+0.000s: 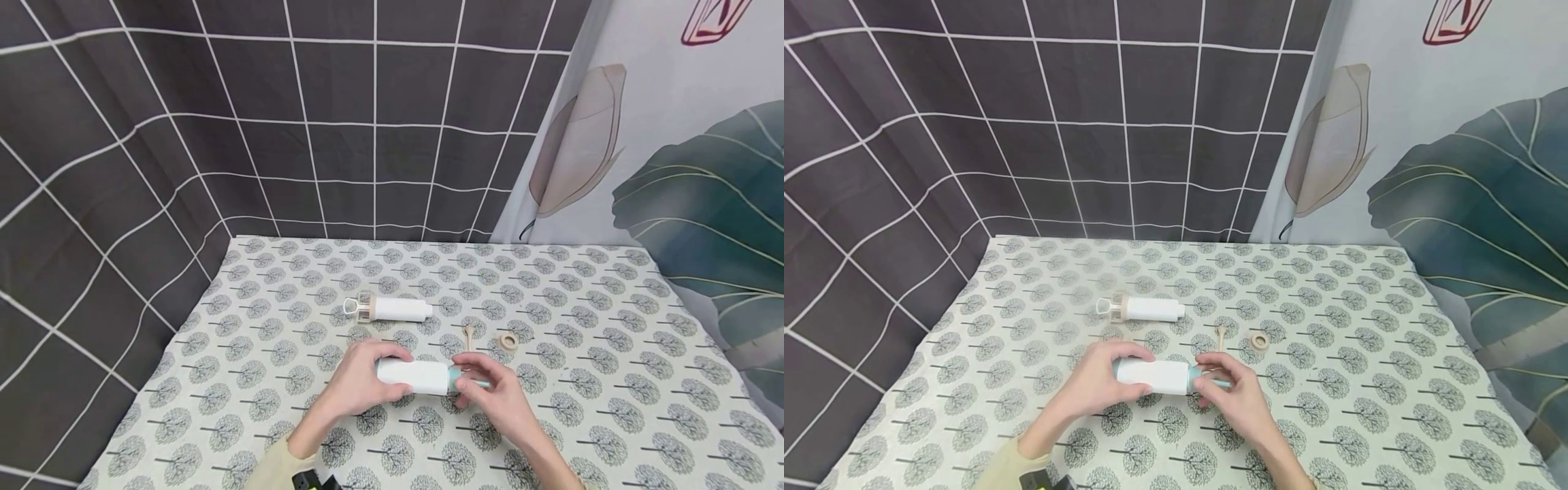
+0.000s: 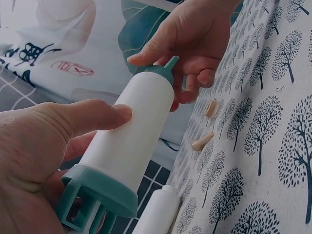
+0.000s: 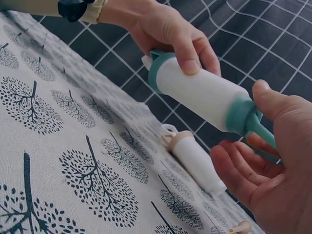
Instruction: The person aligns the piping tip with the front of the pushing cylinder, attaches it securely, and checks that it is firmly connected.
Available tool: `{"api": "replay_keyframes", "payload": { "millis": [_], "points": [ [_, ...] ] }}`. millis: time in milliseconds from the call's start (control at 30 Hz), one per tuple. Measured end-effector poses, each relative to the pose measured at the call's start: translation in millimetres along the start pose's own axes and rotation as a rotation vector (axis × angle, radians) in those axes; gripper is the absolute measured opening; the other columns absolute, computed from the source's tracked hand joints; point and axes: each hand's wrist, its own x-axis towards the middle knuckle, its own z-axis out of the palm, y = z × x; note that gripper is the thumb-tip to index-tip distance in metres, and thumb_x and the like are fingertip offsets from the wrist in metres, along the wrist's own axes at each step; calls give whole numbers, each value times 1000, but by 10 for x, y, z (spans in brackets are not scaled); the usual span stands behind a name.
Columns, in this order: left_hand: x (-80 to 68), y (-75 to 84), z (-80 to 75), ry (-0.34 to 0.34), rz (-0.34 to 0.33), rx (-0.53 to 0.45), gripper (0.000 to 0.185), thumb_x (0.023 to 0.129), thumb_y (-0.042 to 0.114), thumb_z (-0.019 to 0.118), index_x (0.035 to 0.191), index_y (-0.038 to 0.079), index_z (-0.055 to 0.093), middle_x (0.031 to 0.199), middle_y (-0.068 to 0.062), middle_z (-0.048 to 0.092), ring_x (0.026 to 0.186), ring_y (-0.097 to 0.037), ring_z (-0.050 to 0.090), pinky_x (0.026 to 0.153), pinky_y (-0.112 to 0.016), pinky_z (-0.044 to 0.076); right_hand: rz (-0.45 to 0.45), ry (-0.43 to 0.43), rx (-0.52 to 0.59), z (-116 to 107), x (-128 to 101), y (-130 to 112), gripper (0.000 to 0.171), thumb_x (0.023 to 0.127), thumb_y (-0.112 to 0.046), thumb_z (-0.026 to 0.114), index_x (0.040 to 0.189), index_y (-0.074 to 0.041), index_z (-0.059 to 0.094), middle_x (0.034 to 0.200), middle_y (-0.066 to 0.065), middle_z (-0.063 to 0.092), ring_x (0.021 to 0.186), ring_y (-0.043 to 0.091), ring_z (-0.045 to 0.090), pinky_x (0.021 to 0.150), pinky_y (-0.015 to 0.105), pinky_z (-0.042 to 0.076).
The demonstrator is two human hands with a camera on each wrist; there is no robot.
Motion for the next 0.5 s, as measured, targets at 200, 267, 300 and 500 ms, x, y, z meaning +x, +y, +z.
{"api": "replay_keyframes", "payload": {
  "millis": [200,267,300,500],
  "points": [
    [3,-14,-3,5,-8,-7,42,67,11,90,107,13,75,107,0,72,93,-17,59,82,-41,47,-114,-86,73,-19,-2,12,46,86,8,68,127,17,47,121,33,55,82,28,69,68,40,59],
    [4,-20,-4,8,-6,-12,43,67,11,90,107,13,75,107,0,71,93,-17,60,82,-41,47,-164,-102,72,-23,2,22,46,85,10,69,125,17,47,120,33,54,91,25,68,75,36,58],
    [4,-23,-4,9,-3,-15,43,67,11,90,107,13,75,107,0,72,93,-17,60,82,-41,47,-182,-105,70,-23,3,27,45,84,10,69,124,17,48,119,32,55,95,23,67,78,34,57],
    [4,-34,-1,11,18,-25,42,67,9,90,106,12,75,106,0,72,91,-15,62,82,-39,48,-223,-107,51,-19,11,50,37,83,12,67,117,11,54,114,24,59,99,20,64,86,30,54]
  ]
}}
